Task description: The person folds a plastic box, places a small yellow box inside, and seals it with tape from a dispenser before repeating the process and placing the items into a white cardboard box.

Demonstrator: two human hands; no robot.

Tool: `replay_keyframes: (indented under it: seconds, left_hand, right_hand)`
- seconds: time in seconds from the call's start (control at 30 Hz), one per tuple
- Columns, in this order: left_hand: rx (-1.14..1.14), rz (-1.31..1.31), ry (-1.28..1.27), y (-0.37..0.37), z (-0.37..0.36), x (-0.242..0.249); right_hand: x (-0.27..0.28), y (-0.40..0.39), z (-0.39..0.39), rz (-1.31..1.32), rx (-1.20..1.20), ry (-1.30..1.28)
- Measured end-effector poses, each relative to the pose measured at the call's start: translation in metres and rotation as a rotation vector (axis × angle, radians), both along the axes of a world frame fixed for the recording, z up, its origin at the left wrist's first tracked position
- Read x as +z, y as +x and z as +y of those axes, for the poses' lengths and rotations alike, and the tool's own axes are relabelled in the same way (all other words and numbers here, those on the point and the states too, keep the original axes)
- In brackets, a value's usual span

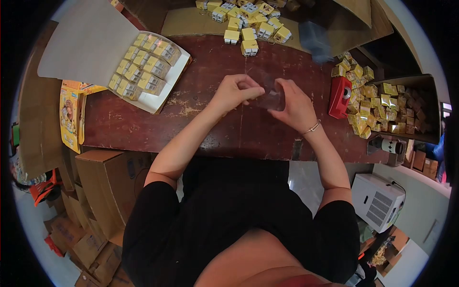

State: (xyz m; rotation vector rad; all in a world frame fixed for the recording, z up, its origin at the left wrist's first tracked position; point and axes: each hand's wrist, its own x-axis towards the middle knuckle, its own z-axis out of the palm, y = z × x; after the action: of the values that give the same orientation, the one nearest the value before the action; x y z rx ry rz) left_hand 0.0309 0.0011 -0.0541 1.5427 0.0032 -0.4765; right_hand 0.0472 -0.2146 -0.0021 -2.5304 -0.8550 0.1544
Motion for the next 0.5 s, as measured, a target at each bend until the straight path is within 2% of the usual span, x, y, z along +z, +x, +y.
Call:
replay_keyframes:
  seconds: [0.07, 0.13, 0.2, 0.23, 0.27, 0.3, 0.33, 0.37, 0.4, 0.43, 0.5]
  left_hand:
    - [0.204, 0.096, -0.358, -0.003, -0.002, 0.003]
    - [0.173, 0.022, -0.355, -0.008, -0.006, -0.008]
    - [0.148, -0.045, -0.347, -0.013, -0.009, -0.013]
    - [0.297, -0.031, -0.393, -0.013, -0.016, -0.011]
    - [0.447, -0.020, -0.440, -0.014, -0.024, -0.009]
    - [0.449, -0.021, -0.441, -0.018, -0.032, -0.005]
    - [0.481, -0.189, -0.411, -0.026, -0.040, -0.001]
    - [0.511, -0.356, -0.378, -0.031, -0.047, 0.001]
    - [0.450, -0.407, -0.178, -0.033, -0.051, 0.000]
    - [0.448, -0.402, -0.177, -0.034, -0.050, -0.004]
    - [0.283, -0.522, -0.039, -0.030, -0.048, -0.011]
  right_hand:
    - [-0.014, -0.003, -0.004, 0.045, -0.088, 0.097]
    - [-0.033, -0.008, -0.006, 0.090, -0.172, 0.196]
    - [-0.048, -0.020, 0.000, 0.384, -0.277, 0.507]
    - [-0.051, -0.026, 0.004, 0.389, -0.278, 0.507]
    - [-0.051, -0.031, 0.009, 0.538, -0.360, 0.620]
    - [-0.051, -0.033, 0.014, 0.686, -0.442, 0.731]
    - [-0.051, -0.036, 0.022, 0.685, -0.443, 0.731]
    - [-0.051, -0.039, 0.030, 0.509, -0.359, 0.825]
    - [-0.050, -0.041, 0.034, 0.333, -0.275, 0.913]
    - [-0.049, -0.043, 0.033, 0.336, -0.280, 0.913]
    - [-0.047, -0.041, 0.030, 0.358, -0.179, 0.715]
